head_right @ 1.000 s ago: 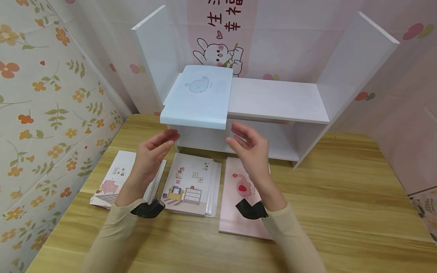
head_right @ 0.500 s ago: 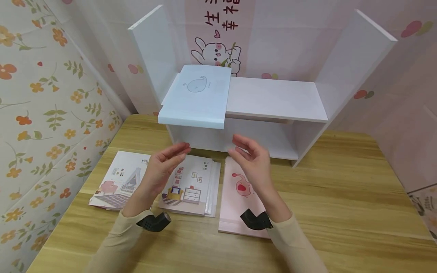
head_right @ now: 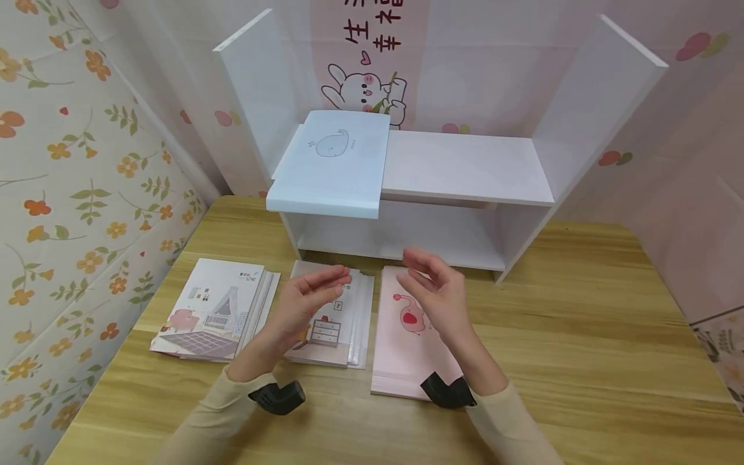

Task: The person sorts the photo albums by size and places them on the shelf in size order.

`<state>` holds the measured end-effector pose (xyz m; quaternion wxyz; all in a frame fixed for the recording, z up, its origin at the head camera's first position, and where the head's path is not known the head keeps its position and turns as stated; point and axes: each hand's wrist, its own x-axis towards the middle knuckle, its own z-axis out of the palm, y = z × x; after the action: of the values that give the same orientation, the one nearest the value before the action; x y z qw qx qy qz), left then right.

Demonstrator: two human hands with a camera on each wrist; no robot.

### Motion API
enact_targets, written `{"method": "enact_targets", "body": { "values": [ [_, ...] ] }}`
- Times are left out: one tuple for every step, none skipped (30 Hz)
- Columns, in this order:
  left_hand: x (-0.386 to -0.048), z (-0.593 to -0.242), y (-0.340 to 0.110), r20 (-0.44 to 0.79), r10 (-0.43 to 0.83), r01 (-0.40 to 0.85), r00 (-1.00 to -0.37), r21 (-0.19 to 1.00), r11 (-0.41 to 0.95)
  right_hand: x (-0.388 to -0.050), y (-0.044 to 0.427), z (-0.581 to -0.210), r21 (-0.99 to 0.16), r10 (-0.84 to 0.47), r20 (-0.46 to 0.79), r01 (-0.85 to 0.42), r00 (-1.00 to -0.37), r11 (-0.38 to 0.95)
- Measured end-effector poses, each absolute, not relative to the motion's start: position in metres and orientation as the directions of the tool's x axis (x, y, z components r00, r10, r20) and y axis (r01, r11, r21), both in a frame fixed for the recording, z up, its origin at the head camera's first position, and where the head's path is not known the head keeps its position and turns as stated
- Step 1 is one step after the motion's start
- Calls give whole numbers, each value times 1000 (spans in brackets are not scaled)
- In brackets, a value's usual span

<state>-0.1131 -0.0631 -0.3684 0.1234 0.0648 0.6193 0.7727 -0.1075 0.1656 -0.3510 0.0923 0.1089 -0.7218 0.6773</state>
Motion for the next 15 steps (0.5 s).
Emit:
{"method": "enact_targets", "body": {
  "values": [
    [-112,-370,-61,-58,278,-117,-959,973,-200,-106,167,-353,-958,-35,274,-276,-961,72],
    [-111,-371,-59,-65,284,-124,-957,973,-196,-105,168,-354,-958,-38,268,-271,-963,92],
    [-111,-373,-57,-72,289,-130,-955,974,-187,-104,169,-356,-959,-40,260,-263,-965,110],
    [-110,-375,-55,-83,292,-140,-953,974,-178,-103,171,-357,-960,-41,251,-254,-967,121],
    [-109,-377,-53,-96,296,-153,-950,973,-173,-102,172,-359,-960,-42,243,-247,-969,134],
    [-108,-379,-51,-111,299,-167,-948,972,-168,-101,173,-361,-960,-42,237,-241,-971,142],
    [-107,-381,-49,-123,301,-175,-946,973,-151,-100,175,-362,-962,-43,230,-233,-972,144],
    [-106,-383,-47,-134,303,-183,-944,973,-140,-99,176,-364,-963,-46,222,-226,-974,144],
    [-105,-384,-45,-147,303,-195,-942,971,-135,-99,177,-366,-965,-47,214,-219,-976,142],
    [-104,-386,-43,-158,304,-206,-939,970,-132,-98,178,-367,-967,-49,209,-214,-977,141],
    [-103,-388,-41,-166,308,-214,-937,968,-131,-97,179,-369,-967,-52,203,-209,-978,147],
    [-102,-389,-40,-173,311,-221,-935,967,-126,-96,180,-371,-967,-55,197,-203,-979,151],
    [-101,-391,-38,-179,315,-226,-932,967,-119,-95,181,-373,-968,-58,188,-195,-980,158],
    [-99,-392,-37,-186,320,-234,-929,965,-116,-93,182,-374,-967,-60,182,-189,-982,168],
    [-98,-394,-36,-194,325,-238,-926,966,-101,-92,183,-376,-967,-60,173,-181,-983,180]
  ]
}}
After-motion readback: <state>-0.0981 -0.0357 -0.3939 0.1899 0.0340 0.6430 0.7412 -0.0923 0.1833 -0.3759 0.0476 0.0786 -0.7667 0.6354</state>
